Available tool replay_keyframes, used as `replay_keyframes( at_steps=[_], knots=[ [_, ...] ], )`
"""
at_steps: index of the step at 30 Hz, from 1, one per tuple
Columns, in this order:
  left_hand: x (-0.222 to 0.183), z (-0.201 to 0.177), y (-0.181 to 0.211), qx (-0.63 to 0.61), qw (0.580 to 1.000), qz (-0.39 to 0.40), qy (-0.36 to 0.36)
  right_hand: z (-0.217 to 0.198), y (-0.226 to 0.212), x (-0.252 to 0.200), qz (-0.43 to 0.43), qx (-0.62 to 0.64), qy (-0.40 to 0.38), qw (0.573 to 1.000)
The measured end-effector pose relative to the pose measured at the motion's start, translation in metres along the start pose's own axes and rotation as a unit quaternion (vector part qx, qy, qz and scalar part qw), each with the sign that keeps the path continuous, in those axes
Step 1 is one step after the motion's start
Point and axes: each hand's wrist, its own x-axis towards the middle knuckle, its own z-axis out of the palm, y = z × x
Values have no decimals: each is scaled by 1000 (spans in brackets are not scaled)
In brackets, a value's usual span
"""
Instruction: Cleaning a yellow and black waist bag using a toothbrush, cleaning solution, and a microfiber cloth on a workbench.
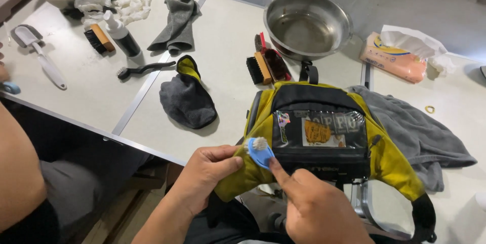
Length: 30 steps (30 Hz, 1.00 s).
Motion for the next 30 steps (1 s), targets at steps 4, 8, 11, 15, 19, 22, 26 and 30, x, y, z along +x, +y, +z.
replay_keyframes(
  at_steps=[4,8,11,15,19,22,26,30],
  knots=[
    [1,-5,-13,31,999,2,-18,-5,-11,6,-20,-32,103,994],
    [11,-8,-4,15,998,39,-38,3,13,-12,-60,-60,57,995],
    [5,-8,-9,26,998,7,-54,5,24,6,-35,-88,198,976],
    [4,1,0,32,999,31,-27,0,0,0,-75,-33,149,985],
    [8,-6,-1,-2,999,-2,-46,1,11,-2,-63,-50,131,988],
    [-4,-1,-7,39,999,-5,-29,9,-3,-8,-91,-37,164,982],
    [-13,-3,-2,34,998,-15,-44,42,5,-43,-38,-107,121,986],
    [-13,3,1,6,997,-77,-11,29,-3,-43,58,-35,92,993]
  ],
)
